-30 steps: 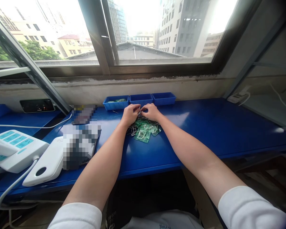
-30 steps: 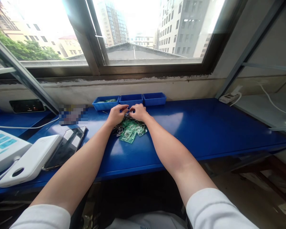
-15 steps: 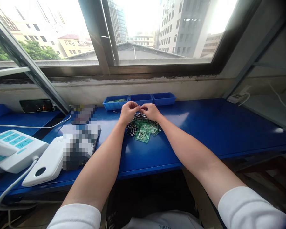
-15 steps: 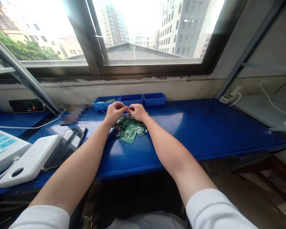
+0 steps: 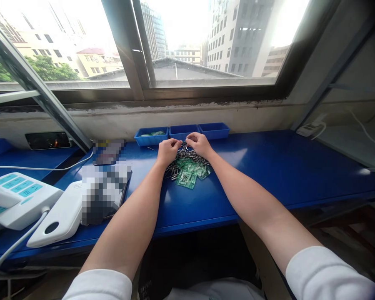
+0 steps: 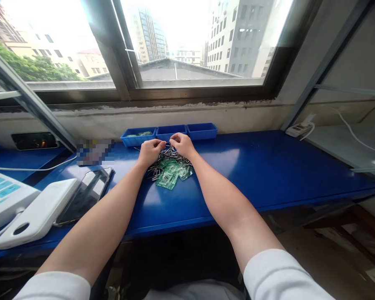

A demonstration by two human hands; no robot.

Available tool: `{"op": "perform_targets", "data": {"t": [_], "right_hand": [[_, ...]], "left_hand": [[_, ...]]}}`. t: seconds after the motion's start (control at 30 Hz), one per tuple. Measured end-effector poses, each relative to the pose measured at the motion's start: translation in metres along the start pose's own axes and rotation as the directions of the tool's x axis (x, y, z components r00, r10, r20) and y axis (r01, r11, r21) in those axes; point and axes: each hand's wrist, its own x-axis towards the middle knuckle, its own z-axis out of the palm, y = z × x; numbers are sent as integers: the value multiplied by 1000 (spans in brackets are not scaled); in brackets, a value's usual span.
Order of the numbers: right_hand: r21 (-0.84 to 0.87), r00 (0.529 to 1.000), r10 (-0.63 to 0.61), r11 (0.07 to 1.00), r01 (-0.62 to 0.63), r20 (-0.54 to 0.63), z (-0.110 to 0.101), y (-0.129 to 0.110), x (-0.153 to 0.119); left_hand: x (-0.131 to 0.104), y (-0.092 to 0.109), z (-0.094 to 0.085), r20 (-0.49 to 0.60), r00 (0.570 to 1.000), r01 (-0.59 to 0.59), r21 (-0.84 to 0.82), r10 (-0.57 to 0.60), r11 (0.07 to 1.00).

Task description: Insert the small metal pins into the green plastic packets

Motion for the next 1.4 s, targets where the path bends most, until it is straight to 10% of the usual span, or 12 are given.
{"op": "perform_targets", "data": {"t": [0.3, 0.6, 0.8, 1.2, 1.4], "right_hand": [[113, 998, 44, 993, -39, -42, -6, -7, 0], [-569, 973, -30, 815, -109, -230, -28, 2, 4], [-692, 971, 94, 687, -222, -218, -36, 13, 6], [-684, 987, 32, 718, -133, -158, -26, 11, 2], [-657, 993, 30, 752, 50, 110, -13, 0, -4]], "left_hand": [[1, 0, 0, -52, 999, -6, 113, 12, 994], [4, -18, 3, 22, 1000, 2, 402, -12, 915], [3, -16, 3, 68, 997, -2, 407, -28, 913], [3, -17, 5, 175, 984, -52, 432, -27, 900], [1, -15, 5, 260, 965, -90, 395, -18, 914]]}}
